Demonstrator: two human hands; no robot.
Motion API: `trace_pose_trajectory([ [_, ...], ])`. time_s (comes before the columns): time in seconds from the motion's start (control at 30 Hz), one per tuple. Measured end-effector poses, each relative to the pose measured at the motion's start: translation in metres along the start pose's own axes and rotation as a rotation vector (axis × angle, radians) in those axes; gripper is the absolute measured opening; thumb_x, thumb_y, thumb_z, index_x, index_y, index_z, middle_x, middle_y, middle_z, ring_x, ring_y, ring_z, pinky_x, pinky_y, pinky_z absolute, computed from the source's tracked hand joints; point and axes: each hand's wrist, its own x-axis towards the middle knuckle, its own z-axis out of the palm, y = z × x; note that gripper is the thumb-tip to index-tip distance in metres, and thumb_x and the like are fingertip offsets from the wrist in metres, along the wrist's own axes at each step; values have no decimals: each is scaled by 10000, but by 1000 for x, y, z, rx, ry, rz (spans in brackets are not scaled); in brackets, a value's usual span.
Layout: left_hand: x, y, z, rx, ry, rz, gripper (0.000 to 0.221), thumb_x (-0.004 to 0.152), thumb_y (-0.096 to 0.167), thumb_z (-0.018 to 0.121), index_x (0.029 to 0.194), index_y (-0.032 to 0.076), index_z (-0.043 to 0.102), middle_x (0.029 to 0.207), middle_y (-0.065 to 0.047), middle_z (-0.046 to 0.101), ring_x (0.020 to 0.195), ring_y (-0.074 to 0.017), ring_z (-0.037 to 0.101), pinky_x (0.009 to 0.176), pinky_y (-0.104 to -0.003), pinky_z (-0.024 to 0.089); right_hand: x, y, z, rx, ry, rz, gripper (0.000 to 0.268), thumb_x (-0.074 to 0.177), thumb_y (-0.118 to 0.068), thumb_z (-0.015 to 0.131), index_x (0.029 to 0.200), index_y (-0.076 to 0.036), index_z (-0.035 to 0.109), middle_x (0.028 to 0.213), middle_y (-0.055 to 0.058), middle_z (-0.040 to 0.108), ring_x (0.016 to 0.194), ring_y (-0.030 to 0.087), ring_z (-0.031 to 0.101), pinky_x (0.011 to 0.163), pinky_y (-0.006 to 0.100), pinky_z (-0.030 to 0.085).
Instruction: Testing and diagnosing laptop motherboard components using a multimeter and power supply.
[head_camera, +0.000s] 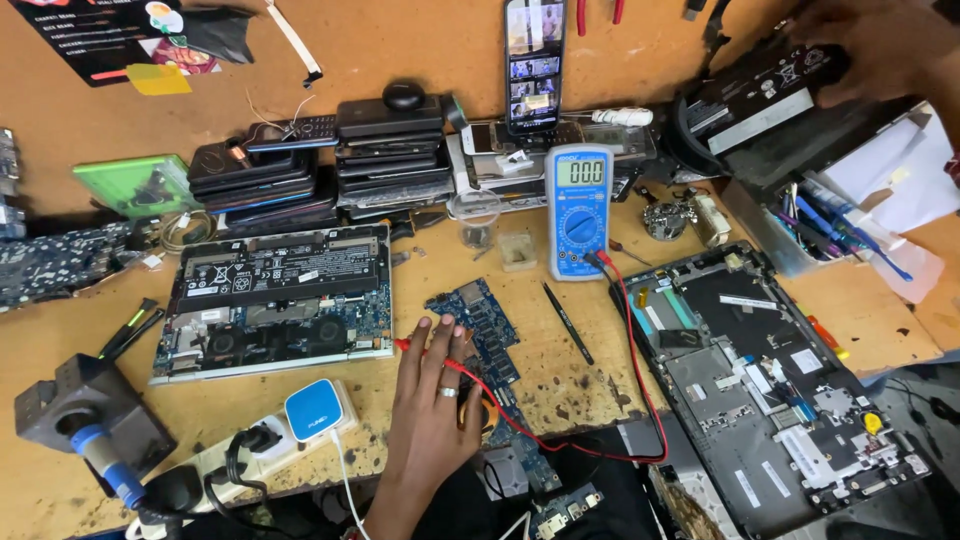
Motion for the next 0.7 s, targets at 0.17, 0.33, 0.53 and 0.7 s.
trace_pose_trajectory([
  [0.17,0,-1,1,15,-12,-14,671,1025,250,552,1587,-15,296,1633,-188,364,1534,-439,309,1248,-557,340,-7,-9,13,-83,167,95,841,711,-576,659,1541,-450,614,1667,-156,566,1565,221,504,1196,484,309],
  [0.33,3,2,-2,13,6,13,592,1019,229,556,1518,-51,404,1593,-205,406,1507,-451,335,1239,-558,361,-14,-78,-79,42,235,44,731,876,-372,652,1595,-241,640,1675,65,588,1597,279,424,1149,527,300],
  [0.53,6,5,-3,27,4,29,534,1019,220,553,1453,-87,503,1584,-194,430,1493,-440,351,1221,-522,393,-8,-207,-205,174,400,-63,323,1043,-238,651,1319,-108,757,1279,125,752,1111,294,749,919,426,635],
  [0.7,7,6,-1,13,12,14,517,1040,213,515,1455,-95,506,1603,-196,403,1494,-437,352,1215,-526,386,-10,-322,-272,439,507,-349,239,1034,-77,600,1198,-148,757,1025,69,743,726,210,737,432,264,615],
])
